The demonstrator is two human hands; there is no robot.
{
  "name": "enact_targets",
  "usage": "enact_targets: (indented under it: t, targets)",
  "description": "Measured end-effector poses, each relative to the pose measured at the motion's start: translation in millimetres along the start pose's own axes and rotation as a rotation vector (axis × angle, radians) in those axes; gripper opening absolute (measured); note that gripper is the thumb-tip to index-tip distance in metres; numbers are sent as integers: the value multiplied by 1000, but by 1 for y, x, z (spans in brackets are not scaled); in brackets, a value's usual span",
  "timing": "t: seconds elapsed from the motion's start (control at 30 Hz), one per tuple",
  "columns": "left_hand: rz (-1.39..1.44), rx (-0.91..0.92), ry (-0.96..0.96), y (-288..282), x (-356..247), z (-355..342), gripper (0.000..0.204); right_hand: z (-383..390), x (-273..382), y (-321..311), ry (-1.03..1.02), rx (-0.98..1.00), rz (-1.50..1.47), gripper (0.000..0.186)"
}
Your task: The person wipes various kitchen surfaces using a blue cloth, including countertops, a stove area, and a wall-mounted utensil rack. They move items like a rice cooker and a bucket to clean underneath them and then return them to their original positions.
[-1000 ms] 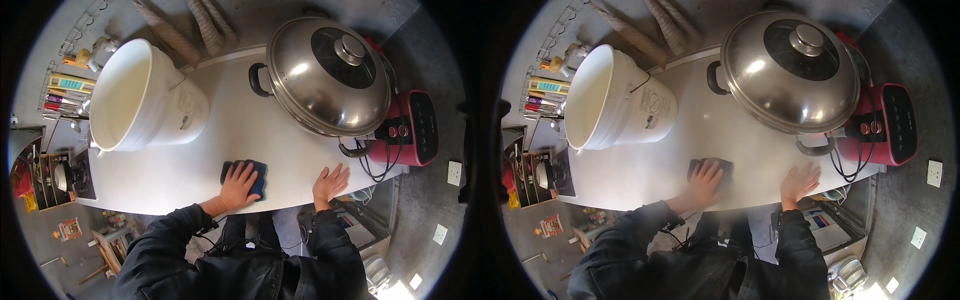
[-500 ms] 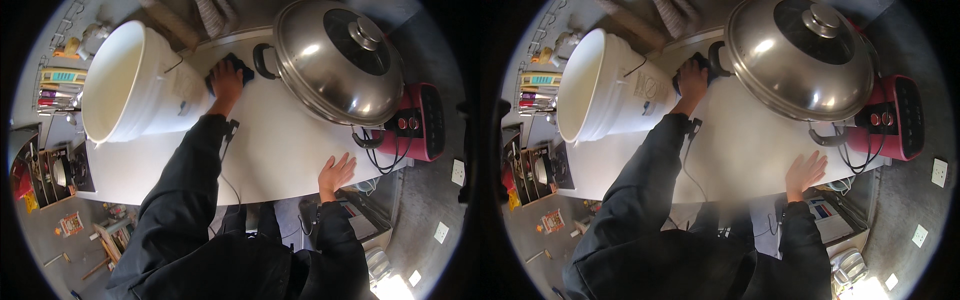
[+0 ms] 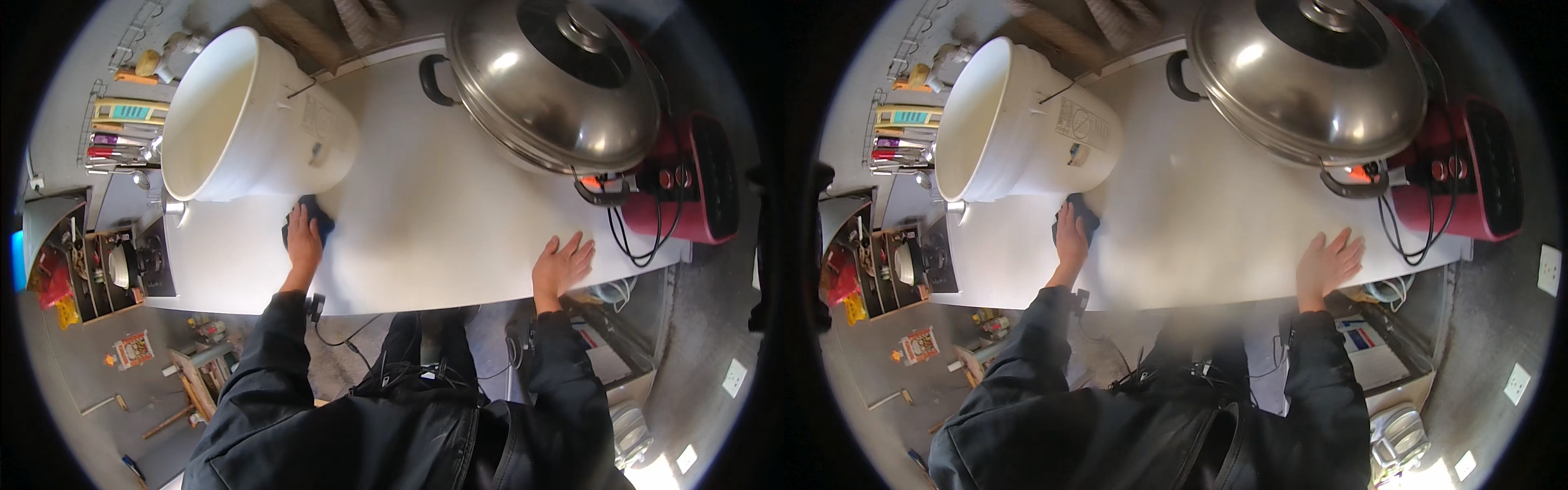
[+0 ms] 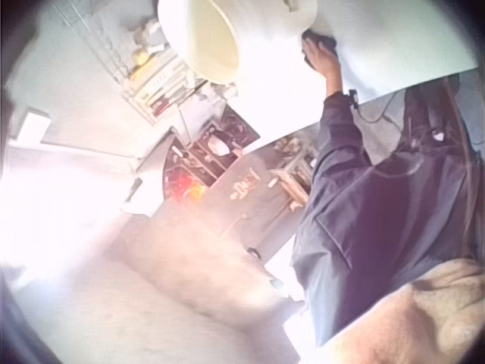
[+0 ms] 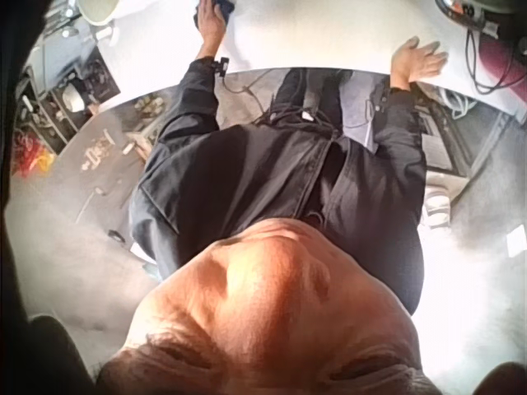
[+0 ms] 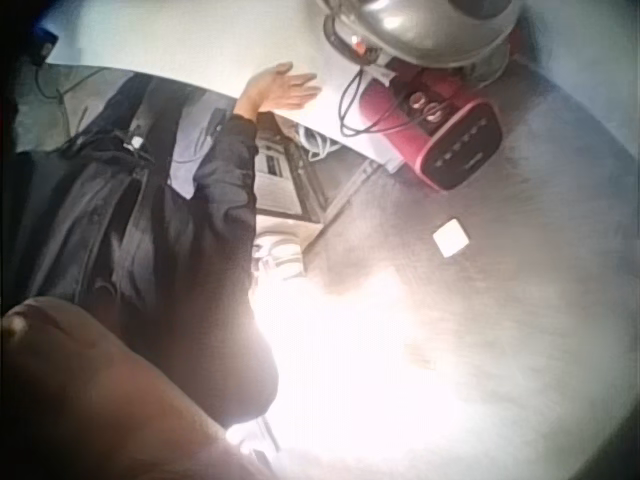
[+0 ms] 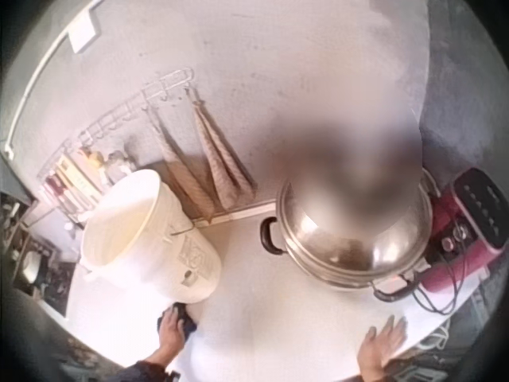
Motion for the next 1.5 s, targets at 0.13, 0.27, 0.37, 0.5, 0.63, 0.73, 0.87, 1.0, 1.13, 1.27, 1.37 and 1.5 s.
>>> enact_targets:
  t: [0.13,0.27,0.37,0.5,0.63,0.73,0.87,1.0,1.13,1.27,1.37,1.5]
  targets:
    - [-58,-132,-138,23,-21,1,60,0,7,-5,-9,-62,-21,68]
    - [57,-75,76,28,-110,14,68,-1,4,-5,-9,-94,-32,68]
    - [156,60,266,19,-213,34,73,-3,-2,-1,-6,-114,-23,67]
    - [234,168,612,16,-307,54,71,-5,4,-2,-13,-118,-20,66]
    - [257,96,827,9,-279,27,55,-4,4,1,-17,-123,-51,66]
    - [-125,-37,759,5,-185,-17,48,-3,5,0,8,-110,-54,66]
    - [-568,-155,949,-66,-190,-96,43,0,-4,-4,38,-99,-50,66]
    - [-994,57,1165,-58,-174,-121,34,-5,9,-2,23,-100,-89,66]
    - [-1047,206,1017,-33,-215,-164,24,-1,4,-2,16,-120,-80,65]
    - [-1020,404,858,-7,-237,-239,20,0,-4,0,36,-118,-94,66]
    - [-919,454,748,-6,-228,-251,21,-1,3,-1,35,-87,-92,66]
    - [-1091,388,1003,-5,-198,-191,32,-2,2,-2,49,-61,-87,66]
Point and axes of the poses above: each hand's wrist, its own z-axis away from the middle knuckle, its own y-axis out of the palm, x = y × z, the point moved 3 cm from there along -z, towards the middle knuckle
